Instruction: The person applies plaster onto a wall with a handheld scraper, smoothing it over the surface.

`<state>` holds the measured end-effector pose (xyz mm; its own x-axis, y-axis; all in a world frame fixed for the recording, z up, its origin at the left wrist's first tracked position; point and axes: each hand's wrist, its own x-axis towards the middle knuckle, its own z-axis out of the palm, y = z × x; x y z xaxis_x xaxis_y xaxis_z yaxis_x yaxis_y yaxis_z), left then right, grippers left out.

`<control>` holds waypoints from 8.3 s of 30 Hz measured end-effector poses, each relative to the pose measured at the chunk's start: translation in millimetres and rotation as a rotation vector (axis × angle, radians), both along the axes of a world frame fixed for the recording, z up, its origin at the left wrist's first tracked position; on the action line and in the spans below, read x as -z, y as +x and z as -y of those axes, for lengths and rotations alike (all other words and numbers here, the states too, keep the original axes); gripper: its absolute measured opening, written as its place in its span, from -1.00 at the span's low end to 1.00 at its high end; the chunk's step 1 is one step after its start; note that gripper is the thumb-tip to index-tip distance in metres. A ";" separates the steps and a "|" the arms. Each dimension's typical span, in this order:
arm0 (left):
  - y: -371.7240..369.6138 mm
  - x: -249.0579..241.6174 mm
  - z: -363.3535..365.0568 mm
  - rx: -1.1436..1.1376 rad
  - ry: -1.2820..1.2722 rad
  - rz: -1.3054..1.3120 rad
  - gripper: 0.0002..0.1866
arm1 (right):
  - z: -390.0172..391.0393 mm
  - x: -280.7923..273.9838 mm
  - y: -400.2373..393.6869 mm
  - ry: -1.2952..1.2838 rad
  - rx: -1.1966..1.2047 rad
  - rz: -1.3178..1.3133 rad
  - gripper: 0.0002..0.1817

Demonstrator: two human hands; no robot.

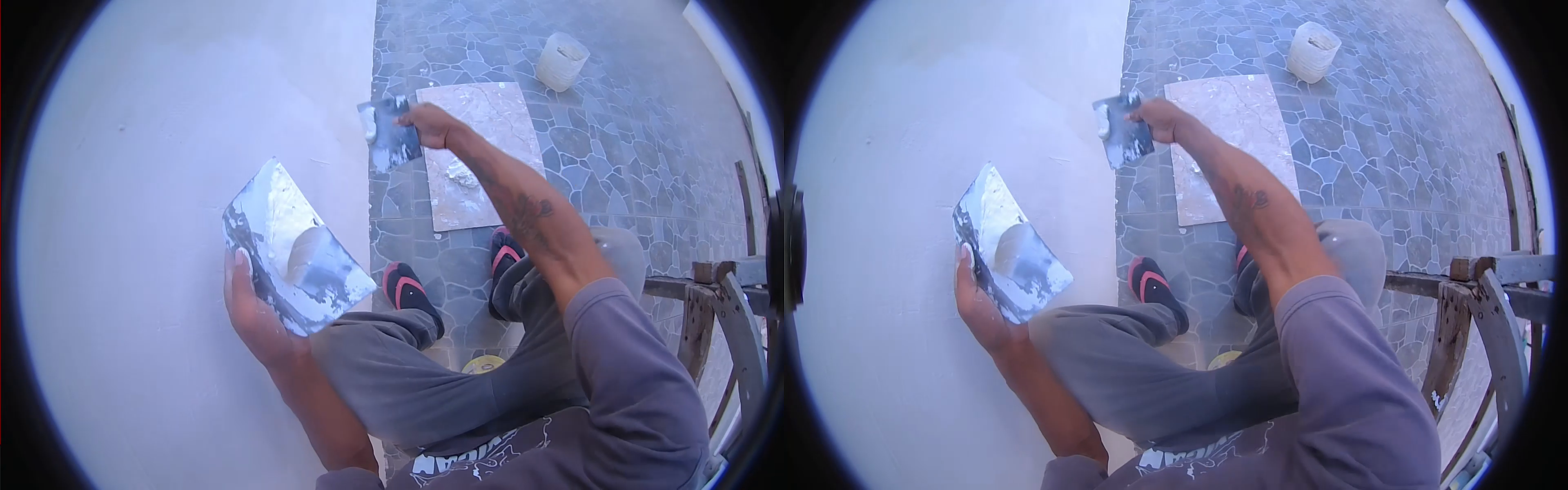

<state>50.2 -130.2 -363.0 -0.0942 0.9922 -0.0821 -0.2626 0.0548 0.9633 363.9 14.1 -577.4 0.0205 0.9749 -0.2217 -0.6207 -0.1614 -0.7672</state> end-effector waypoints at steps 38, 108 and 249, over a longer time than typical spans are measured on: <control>53.3 31.1 -82.2 0.860 -0.138 -0.642 -0.74 | -80.5 310.6 -92.3 -0.165 0.216 0.456 -0.83; 65.1 24.7 -85.3 0.880 -0.093 -0.848 -0.75 | -74.8 205.8 -75.9 -0.422 0.187 0.607 -0.65; 29.2 40.5 -86.3 0.886 0.007 -0.792 -0.79 | -54.9 255.6 -120.4 -0.512 0.196 0.594 -0.66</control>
<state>79.4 -43.9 -403.6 0.6031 0.7374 -0.3043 0.5332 -0.0889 0.8413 243.5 69.1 -833.1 0.4350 0.7219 -0.5382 -0.1857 -0.5129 -0.8381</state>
